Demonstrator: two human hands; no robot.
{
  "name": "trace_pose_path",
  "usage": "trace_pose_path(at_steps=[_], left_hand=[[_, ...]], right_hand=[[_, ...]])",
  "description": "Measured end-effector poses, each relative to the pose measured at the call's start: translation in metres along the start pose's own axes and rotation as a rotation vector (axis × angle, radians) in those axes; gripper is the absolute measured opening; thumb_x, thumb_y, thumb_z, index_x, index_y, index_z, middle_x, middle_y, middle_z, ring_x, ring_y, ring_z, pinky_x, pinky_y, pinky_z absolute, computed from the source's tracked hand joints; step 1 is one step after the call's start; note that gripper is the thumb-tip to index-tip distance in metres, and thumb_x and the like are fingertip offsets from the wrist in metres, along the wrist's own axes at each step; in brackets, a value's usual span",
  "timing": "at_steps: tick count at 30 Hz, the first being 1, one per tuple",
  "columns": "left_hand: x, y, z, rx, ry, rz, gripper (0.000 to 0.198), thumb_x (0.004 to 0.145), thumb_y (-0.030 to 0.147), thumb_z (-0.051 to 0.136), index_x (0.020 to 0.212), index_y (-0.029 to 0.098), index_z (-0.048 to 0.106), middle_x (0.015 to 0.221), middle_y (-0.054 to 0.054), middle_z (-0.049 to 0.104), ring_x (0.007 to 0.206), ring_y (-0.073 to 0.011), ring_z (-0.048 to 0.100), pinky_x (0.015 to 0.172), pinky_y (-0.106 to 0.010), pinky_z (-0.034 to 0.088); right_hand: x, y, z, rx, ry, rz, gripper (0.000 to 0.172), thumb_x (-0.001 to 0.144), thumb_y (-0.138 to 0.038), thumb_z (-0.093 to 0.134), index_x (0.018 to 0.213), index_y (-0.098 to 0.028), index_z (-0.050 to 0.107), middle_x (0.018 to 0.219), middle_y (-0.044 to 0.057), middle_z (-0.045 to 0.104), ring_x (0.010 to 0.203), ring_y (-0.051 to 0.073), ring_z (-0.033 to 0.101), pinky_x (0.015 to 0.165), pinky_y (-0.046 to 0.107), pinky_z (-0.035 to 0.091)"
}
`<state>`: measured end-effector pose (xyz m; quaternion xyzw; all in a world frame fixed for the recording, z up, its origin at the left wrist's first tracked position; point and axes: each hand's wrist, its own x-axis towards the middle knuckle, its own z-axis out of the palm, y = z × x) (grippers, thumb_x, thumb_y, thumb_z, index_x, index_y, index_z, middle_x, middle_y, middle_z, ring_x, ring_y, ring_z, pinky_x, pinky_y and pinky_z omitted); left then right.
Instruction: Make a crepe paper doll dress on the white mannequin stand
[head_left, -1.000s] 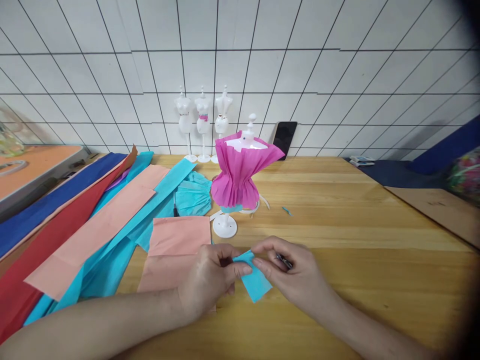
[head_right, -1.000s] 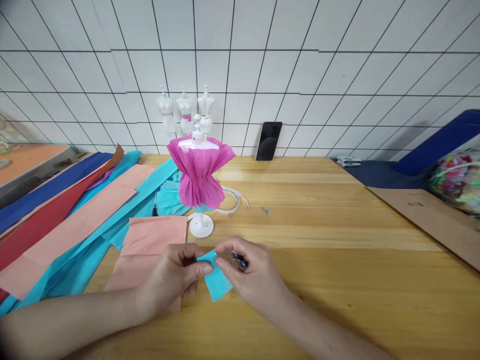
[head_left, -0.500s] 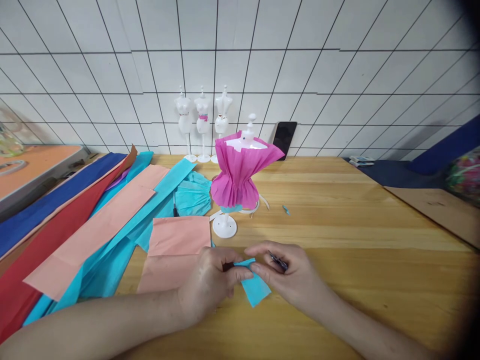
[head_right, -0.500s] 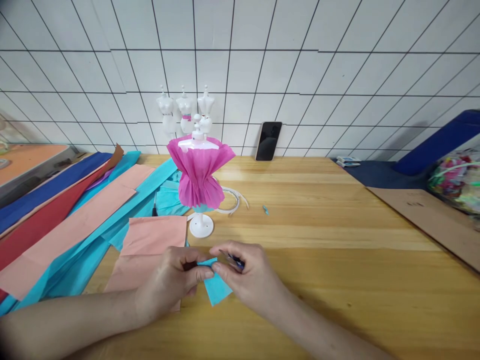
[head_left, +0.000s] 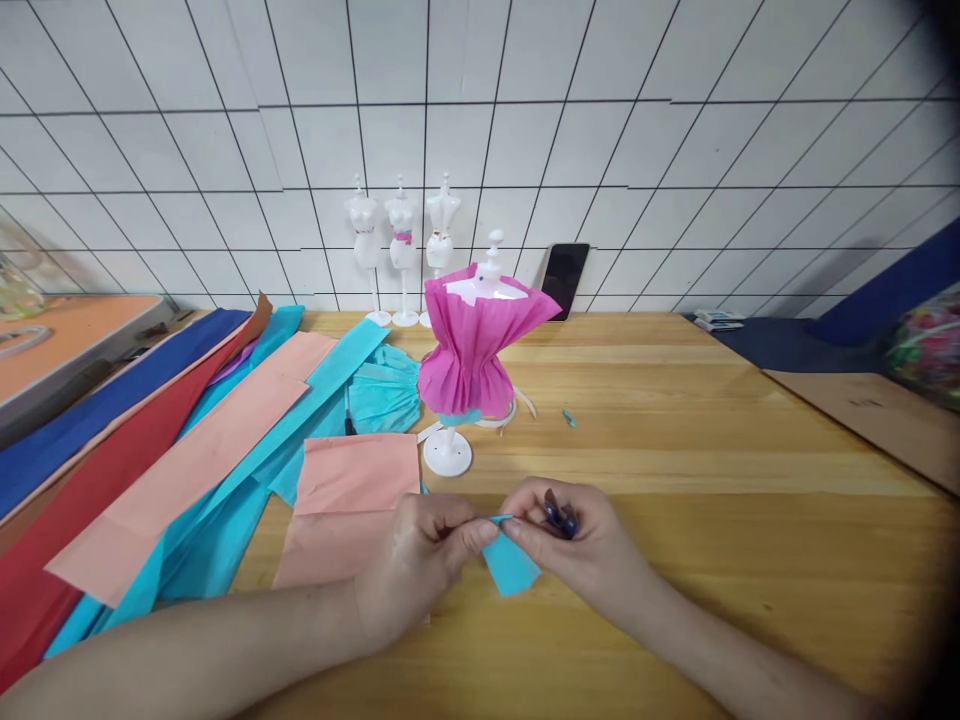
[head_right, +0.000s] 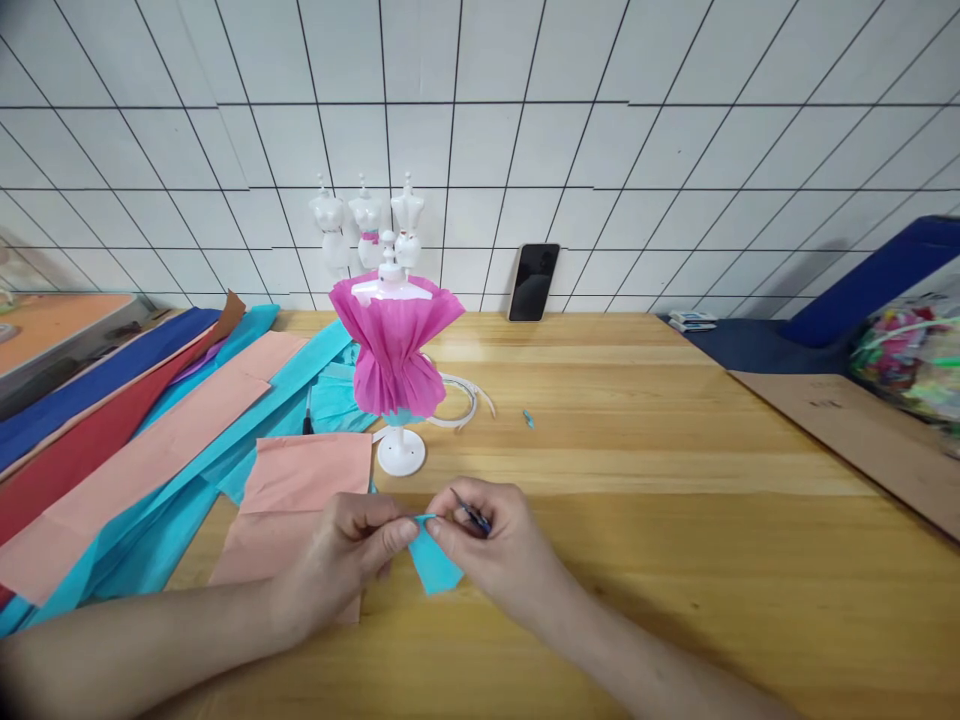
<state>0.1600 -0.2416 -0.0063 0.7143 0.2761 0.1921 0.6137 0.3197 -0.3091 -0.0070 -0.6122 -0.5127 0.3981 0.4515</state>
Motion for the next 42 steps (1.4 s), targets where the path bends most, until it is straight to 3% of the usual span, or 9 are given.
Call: trace_pose_path(at_steps=[4,8,13,17,20,24,34,39,42], left_hand=[[0.000,-0.005,0.001,-0.062,-0.116,-0.089,0.043,0.069,0.055,0.063,0.057,0.016,0.052,0.049,0.005,0.038,0.047,-0.0075,0.034,0.044,-0.021,0.023],[0.001,-0.012,0.004,-0.150,-0.221,-0.202,0.049,0.075,0.062,0.053,0.055,0.017,0.049,0.044,0.002,0.048,0.038,-0.0077,0.041,0.040,-0.020,0.029],[0.005,-0.013,0.004,-0.364,-0.081,-0.160,0.048,0.071,0.062,0.057,0.062,0.015,0.058,0.046,-0.001,0.054,0.040,-0.0099,0.047,0.043,-0.022,0.036],[0.006,-0.013,0.003,-0.413,0.110,-0.099,0.046,0.070,0.057,0.062,0.056,0.014,0.057,0.047,0.002,0.046,0.044,-0.0071,0.037,0.045,-0.021,0.028],[0.005,-0.013,0.005,-0.485,0.192,-0.061,0.039,0.069,0.050,0.068,0.056,0.015,0.057,0.049,0.006,0.036,0.047,-0.0061,0.027,0.045,-0.021,0.021],[0.005,-0.013,0.006,-0.557,0.179,-0.106,0.036,0.067,0.047,0.070,0.057,0.015,0.057,0.050,0.005,0.036,0.049,-0.0063,0.027,0.046,-0.021,0.020],[0.007,-0.007,0.000,-0.534,0.037,-0.236,0.030,0.071,0.043,0.067,0.070,0.013,0.065,0.042,0.001,0.055,0.036,-0.0077,0.046,0.039,-0.018,0.033],[0.008,-0.004,0.002,-0.680,0.130,-0.298,0.027,0.067,0.036,0.074,0.075,0.011,0.070,0.068,-0.007,0.071,0.061,-0.0130,0.066,0.053,-0.017,0.047],[0.008,-0.005,0.002,-0.761,0.186,-0.352,0.024,0.067,0.033,0.075,0.078,0.011,0.072,0.079,-0.008,0.073,0.074,-0.0127,0.068,0.064,-0.016,0.050]], right_hand=[[0.001,0.000,0.001,0.036,0.019,0.050,0.022,0.067,-0.038,0.063,0.061,-0.017,0.058,0.047,-0.007,0.032,0.046,0.009,0.031,0.045,0.023,0.026],[0.001,-0.002,0.001,0.076,-0.045,0.028,0.027,0.070,-0.043,0.061,0.069,-0.016,0.059,0.050,-0.007,0.033,0.047,0.009,0.031,0.045,0.023,0.028],[0.001,0.000,-0.007,0.040,-0.059,-0.057,0.037,0.072,-0.047,0.060,0.088,-0.015,0.060,0.054,-0.008,0.027,0.049,0.009,0.027,0.045,0.023,0.024],[0.003,0.003,-0.003,-0.045,-0.077,-0.020,0.023,0.071,-0.039,0.060,0.075,-0.016,0.058,0.054,-0.008,0.025,0.050,0.009,0.026,0.046,0.023,0.022],[0.006,0.003,0.004,-0.015,-0.012,0.043,0.023,0.066,-0.035,0.061,0.060,-0.019,0.046,0.051,-0.008,0.026,0.048,0.008,0.025,0.045,0.022,0.021],[0.006,0.000,0.006,0.039,0.036,0.036,0.028,0.064,-0.034,0.059,0.055,-0.021,0.035,0.050,-0.008,0.026,0.047,0.007,0.024,0.044,0.022,0.022],[0.007,0.005,-0.005,-0.280,0.019,-0.153,0.018,0.071,-0.020,0.053,0.054,-0.019,0.046,0.050,-0.007,0.028,0.046,0.008,0.027,0.044,0.022,0.022],[0.008,0.002,-0.011,-0.365,-0.044,-0.138,0.020,0.075,-0.024,0.054,0.057,-0.019,0.045,0.052,-0.007,0.030,0.049,0.009,0.030,0.046,0.022,0.024],[0.009,-0.004,-0.025,-0.392,-0.094,-0.209,0.019,0.081,-0.034,0.051,0.069,-0.019,0.053,0.059,-0.003,0.045,0.056,0.013,0.042,0.052,0.024,0.031]])
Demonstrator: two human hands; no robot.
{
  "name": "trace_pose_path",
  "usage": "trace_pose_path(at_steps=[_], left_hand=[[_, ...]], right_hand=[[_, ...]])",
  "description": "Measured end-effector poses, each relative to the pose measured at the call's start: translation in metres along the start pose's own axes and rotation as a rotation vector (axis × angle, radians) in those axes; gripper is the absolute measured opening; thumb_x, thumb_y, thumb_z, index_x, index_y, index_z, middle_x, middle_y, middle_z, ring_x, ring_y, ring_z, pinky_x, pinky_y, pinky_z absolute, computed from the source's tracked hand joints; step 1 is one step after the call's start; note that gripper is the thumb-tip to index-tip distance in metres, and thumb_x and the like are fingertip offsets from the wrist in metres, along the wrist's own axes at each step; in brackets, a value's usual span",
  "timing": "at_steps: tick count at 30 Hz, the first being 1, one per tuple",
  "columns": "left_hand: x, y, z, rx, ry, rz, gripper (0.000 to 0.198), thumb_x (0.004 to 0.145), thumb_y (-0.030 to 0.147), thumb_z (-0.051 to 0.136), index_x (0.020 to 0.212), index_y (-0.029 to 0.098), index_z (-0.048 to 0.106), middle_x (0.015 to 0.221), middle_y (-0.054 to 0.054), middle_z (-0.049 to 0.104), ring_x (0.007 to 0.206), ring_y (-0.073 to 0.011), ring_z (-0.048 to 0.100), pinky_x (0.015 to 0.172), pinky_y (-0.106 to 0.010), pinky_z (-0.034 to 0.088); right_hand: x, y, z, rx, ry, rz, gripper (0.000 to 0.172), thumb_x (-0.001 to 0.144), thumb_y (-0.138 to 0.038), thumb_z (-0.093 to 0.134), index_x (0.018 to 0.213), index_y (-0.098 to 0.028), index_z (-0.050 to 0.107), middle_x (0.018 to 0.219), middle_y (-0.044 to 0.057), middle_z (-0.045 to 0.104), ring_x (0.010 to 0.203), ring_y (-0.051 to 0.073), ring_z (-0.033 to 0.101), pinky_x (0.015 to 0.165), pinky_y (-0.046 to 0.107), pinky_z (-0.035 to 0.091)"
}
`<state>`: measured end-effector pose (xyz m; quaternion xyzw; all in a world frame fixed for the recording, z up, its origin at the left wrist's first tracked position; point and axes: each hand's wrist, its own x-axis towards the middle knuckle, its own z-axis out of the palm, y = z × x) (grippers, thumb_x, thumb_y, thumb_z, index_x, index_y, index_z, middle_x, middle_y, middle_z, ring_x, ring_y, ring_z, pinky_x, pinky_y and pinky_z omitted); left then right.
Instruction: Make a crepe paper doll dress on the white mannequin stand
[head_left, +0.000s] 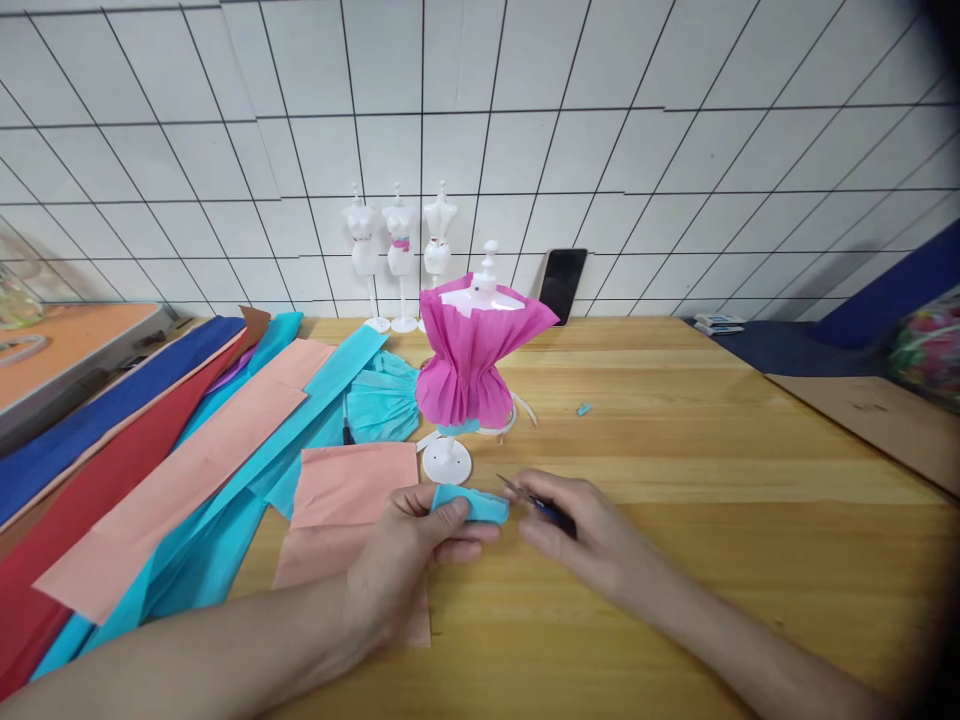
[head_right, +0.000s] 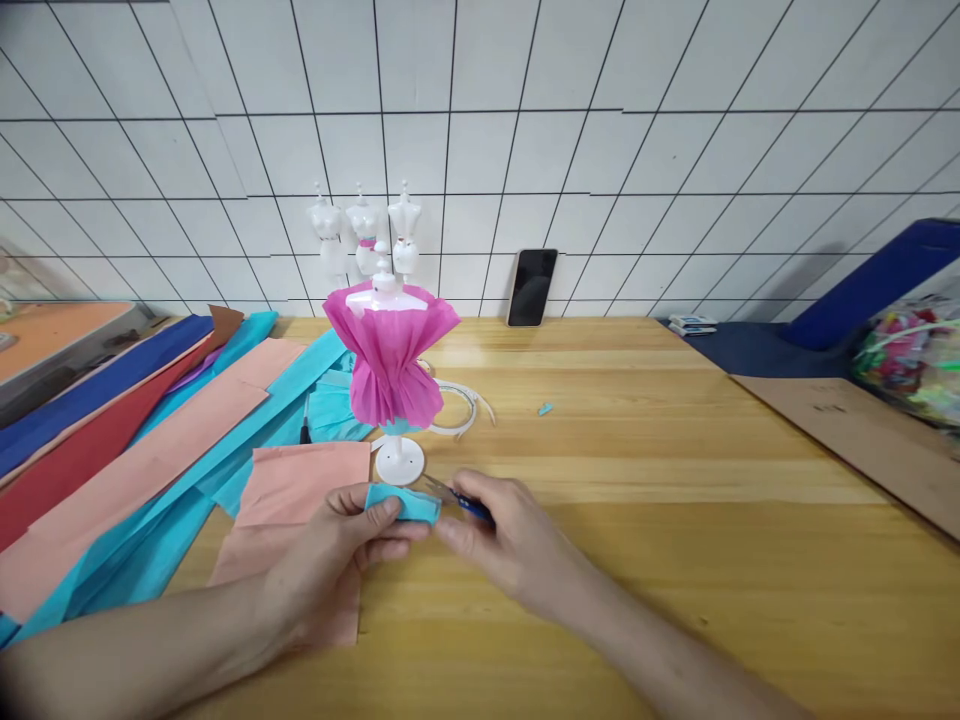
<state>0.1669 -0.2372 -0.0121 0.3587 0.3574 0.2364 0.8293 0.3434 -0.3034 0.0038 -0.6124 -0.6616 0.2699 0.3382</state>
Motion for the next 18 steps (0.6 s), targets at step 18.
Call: trace_pose_path(at_steps=[18], left_hand=[[0.002,-0.001,-0.004,-0.008,-0.013,0.138,0.018,0.070,0.031,0.074,0.077,0.015,0.072,0.081,-0.006,0.074,0.084,-0.0165,0.068,0.080,-0.024,0.051]], right_hand=[[-0.002,0.008,-0.029,-0.260,-0.272,0.043,0.035,0.092,-0.042,0.034,0.083,-0.020,0.060,0.080,0.005,0.062,0.079,0.022,0.057,0.071,0.034,0.042]])
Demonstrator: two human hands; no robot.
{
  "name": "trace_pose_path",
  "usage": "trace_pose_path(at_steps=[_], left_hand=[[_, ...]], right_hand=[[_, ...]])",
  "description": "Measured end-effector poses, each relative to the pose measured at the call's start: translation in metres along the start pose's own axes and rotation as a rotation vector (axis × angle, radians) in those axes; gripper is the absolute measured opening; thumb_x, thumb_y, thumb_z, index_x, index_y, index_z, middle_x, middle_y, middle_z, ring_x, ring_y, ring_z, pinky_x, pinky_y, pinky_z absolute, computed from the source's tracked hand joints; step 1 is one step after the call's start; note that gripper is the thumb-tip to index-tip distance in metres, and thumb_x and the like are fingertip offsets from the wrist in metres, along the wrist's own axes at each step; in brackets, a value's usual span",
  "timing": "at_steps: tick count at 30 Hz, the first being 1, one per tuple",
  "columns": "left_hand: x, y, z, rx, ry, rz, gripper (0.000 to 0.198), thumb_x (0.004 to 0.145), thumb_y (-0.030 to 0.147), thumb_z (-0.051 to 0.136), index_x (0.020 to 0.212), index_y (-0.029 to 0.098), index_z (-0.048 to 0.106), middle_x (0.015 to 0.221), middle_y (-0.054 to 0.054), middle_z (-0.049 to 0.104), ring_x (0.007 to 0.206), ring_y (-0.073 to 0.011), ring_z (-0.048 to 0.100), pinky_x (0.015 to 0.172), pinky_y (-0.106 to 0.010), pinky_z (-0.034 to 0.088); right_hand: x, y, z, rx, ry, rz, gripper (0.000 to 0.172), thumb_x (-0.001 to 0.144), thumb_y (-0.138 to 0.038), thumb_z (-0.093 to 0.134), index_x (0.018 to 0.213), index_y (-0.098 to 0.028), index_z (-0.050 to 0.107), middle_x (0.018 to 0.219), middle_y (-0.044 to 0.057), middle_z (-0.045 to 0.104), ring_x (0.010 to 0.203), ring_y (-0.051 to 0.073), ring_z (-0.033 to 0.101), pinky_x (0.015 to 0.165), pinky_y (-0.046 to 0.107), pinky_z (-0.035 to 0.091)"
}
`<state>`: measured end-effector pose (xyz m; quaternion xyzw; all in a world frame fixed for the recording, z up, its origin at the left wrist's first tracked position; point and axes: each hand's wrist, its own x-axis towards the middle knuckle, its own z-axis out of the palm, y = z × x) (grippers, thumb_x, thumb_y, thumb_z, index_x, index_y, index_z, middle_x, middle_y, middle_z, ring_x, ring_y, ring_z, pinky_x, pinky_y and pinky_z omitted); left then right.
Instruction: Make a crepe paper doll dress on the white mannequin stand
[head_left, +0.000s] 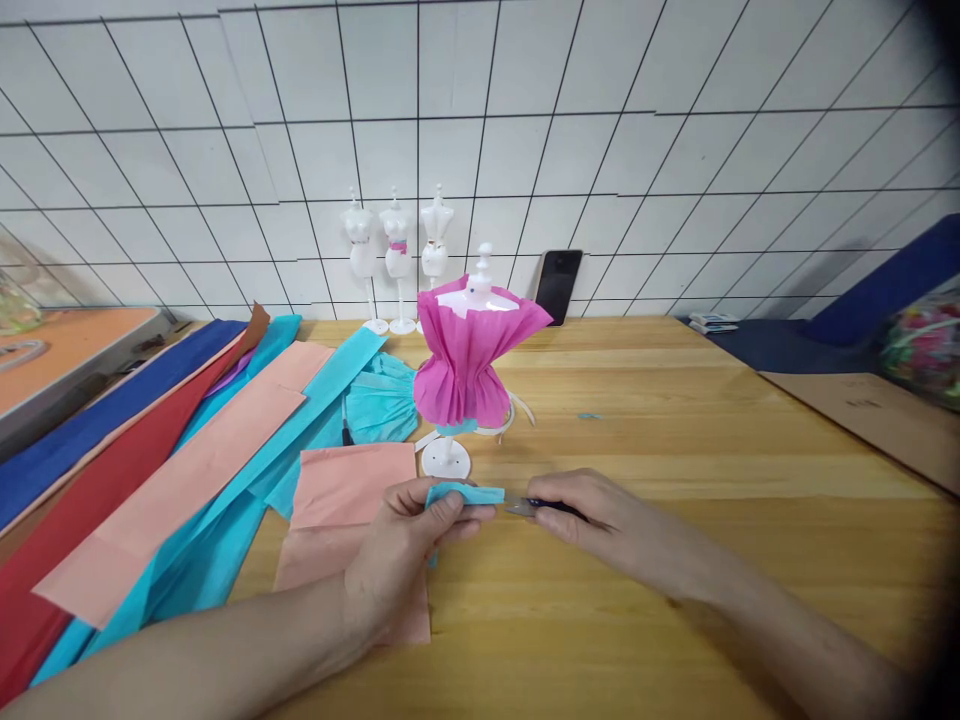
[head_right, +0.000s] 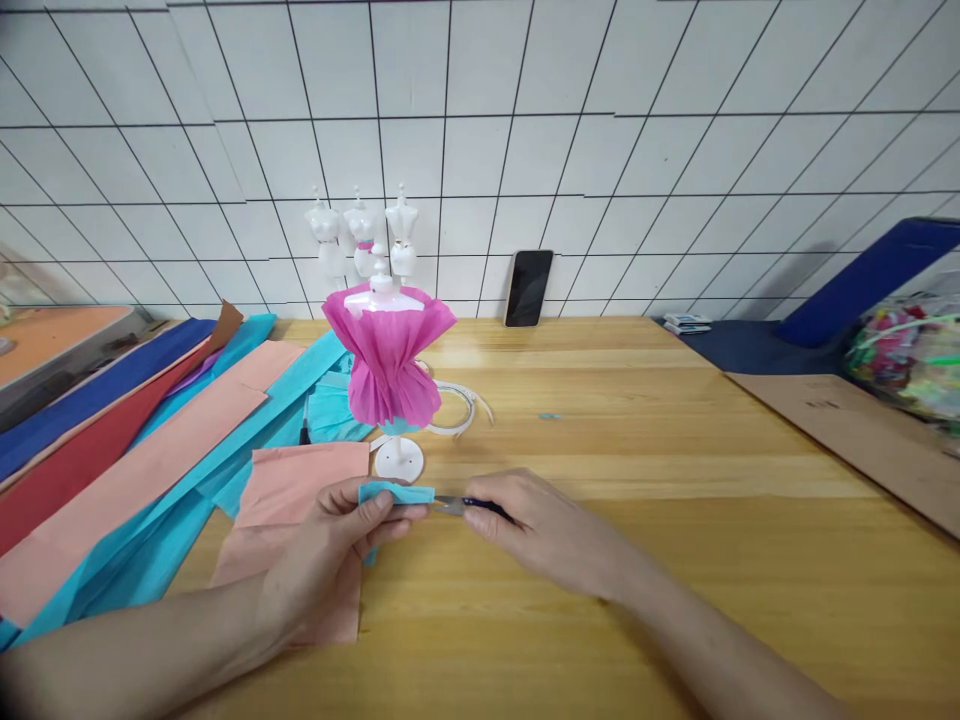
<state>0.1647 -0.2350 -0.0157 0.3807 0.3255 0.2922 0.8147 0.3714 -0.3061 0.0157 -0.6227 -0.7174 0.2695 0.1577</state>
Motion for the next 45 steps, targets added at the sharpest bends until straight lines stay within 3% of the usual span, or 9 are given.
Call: trace_pose_path(at_steps=[7,45], left_hand=[[-0.001,-0.003,-0.001,0.072,-0.038,0.001,0.017,0.073,0.032,0.071,0.079,0.016,0.073,0.082,-0.006,0.074,0.083,-0.0147,0.067,0.080,-0.023,0.049],[-0.003,-0.003,0.001,0.126,-0.062,0.005,0.016,0.074,0.033,0.069,0.079,0.018,0.075,0.083,-0.006,0.074,0.085,-0.0157,0.065,0.078,-0.023,0.047]], right_hand=[[0.001,-0.004,0.009,-0.046,0.066,-0.026,0.031,0.093,-0.034,0.036,0.077,-0.019,0.057,0.071,0.003,0.059,0.067,0.018,0.054,0.062,0.029,0.039],[0.003,-0.011,0.012,-0.074,0.092,-0.073,0.030,0.092,-0.031,0.037,0.064,-0.020,0.042,0.060,-0.002,0.048,0.056,0.013,0.044,0.054,0.025,0.029]])
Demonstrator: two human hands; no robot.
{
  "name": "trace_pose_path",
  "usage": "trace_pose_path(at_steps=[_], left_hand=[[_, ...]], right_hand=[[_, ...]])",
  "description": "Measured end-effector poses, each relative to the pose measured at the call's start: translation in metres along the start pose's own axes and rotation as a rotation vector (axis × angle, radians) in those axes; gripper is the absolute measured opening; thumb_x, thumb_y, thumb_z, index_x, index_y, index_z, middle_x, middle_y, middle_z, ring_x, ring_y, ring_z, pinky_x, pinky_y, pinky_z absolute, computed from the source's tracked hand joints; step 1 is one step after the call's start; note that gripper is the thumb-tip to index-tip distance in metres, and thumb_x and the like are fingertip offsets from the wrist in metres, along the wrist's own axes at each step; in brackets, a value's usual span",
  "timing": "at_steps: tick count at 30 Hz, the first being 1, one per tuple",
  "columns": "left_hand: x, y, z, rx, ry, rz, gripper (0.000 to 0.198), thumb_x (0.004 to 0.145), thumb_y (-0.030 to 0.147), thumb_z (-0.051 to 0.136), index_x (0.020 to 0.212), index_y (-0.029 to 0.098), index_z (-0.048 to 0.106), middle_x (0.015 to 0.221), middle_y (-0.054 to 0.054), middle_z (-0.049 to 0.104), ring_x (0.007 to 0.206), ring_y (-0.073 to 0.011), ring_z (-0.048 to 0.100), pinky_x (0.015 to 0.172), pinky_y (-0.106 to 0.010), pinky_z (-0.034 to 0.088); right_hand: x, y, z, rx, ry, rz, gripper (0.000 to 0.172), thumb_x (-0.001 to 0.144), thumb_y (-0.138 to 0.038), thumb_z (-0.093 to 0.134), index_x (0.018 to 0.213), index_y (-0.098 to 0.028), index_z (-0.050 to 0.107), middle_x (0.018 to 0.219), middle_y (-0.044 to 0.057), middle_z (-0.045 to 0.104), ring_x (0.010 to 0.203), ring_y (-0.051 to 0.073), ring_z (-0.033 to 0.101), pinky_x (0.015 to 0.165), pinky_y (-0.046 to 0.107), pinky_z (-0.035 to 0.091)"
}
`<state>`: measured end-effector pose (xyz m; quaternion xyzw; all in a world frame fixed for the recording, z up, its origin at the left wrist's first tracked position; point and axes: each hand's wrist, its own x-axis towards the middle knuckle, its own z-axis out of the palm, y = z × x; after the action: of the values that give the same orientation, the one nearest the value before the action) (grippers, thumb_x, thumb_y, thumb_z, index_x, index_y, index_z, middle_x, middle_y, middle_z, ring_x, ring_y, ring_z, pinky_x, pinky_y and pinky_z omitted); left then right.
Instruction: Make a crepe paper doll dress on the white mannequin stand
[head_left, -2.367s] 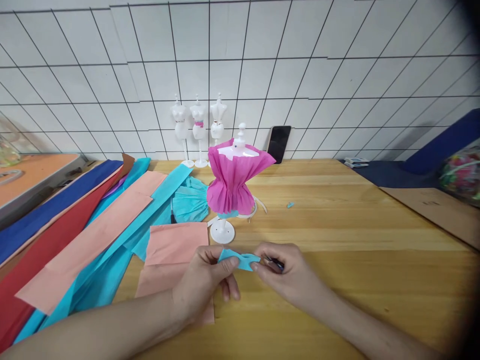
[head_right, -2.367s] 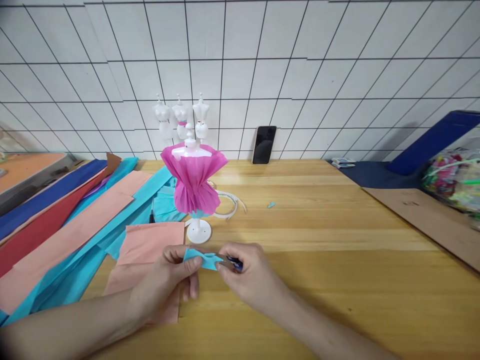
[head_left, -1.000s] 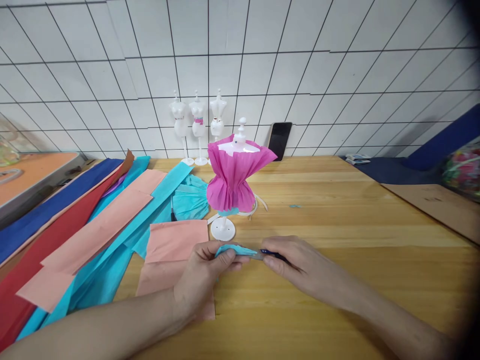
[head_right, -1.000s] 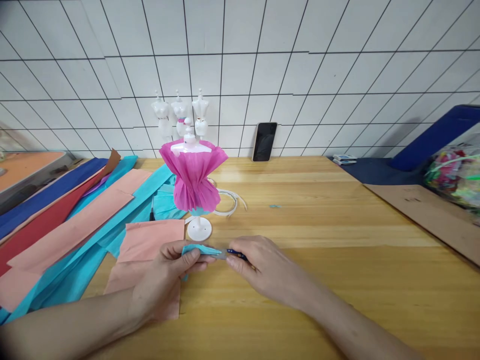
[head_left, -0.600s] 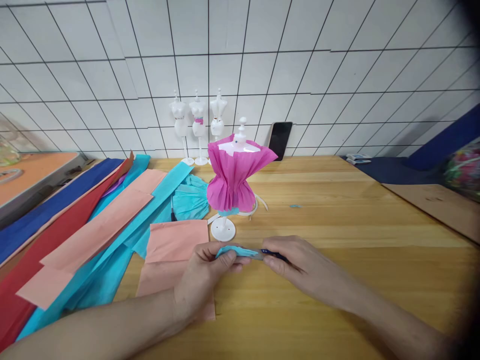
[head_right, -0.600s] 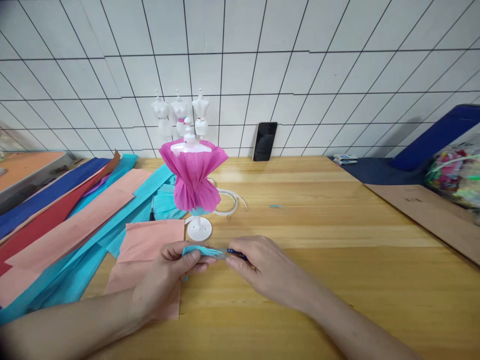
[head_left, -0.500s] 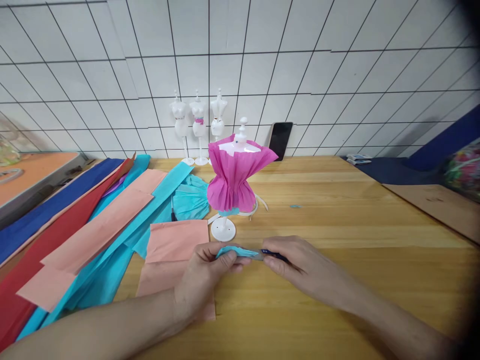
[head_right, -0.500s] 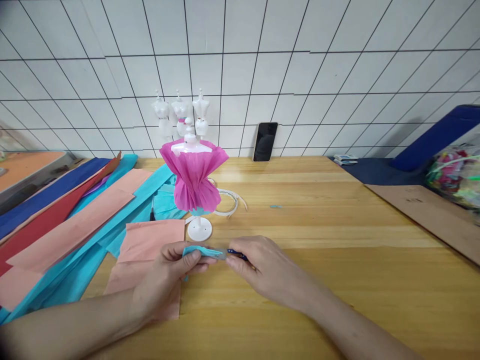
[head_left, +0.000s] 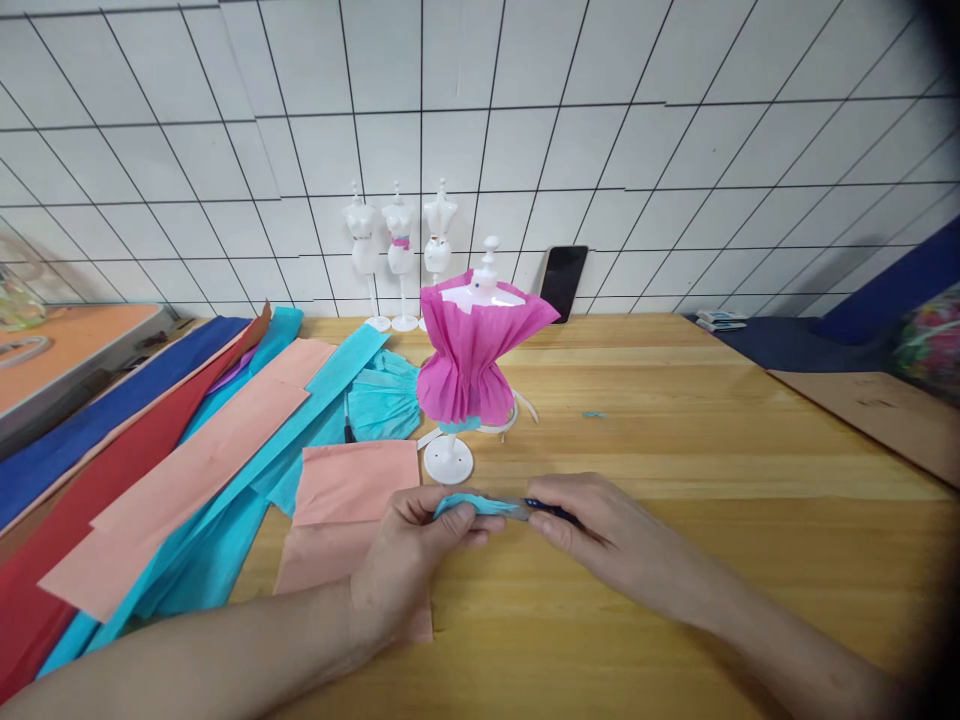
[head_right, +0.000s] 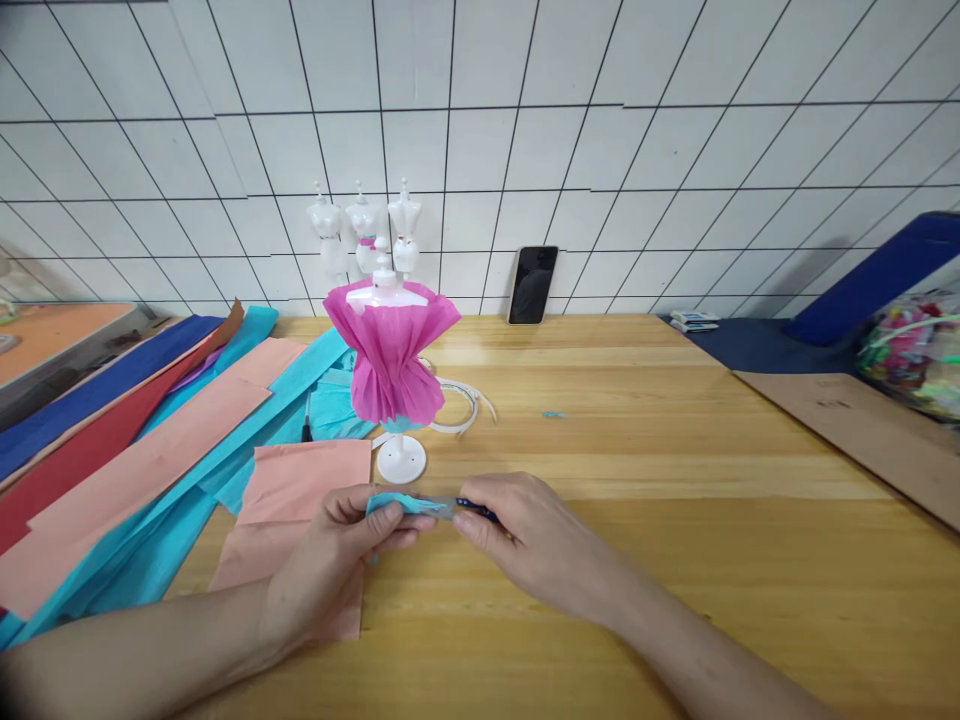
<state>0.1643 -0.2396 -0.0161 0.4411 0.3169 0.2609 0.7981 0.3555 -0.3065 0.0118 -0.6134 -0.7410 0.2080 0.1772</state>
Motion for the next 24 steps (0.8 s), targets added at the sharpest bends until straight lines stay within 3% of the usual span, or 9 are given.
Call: trace_pose_path(at_steps=[24], left_hand=[[-0.0009,-0.0003,0.0005,0.003,0.007,0.007,0.019,0.074,0.035,0.069,0.079,0.018,0.075,0.085,-0.007,0.074,0.087,-0.0187,0.066,0.079,-0.026,0.048]], right_hand=[[-0.0012,-0.0003,-0.0017,0.000,0.023,0.010,0.031,0.092,-0.030,0.038,0.064,-0.019,0.044,0.060,-0.002,0.049,0.056,0.013,0.045,0.055,0.026,0.031]])
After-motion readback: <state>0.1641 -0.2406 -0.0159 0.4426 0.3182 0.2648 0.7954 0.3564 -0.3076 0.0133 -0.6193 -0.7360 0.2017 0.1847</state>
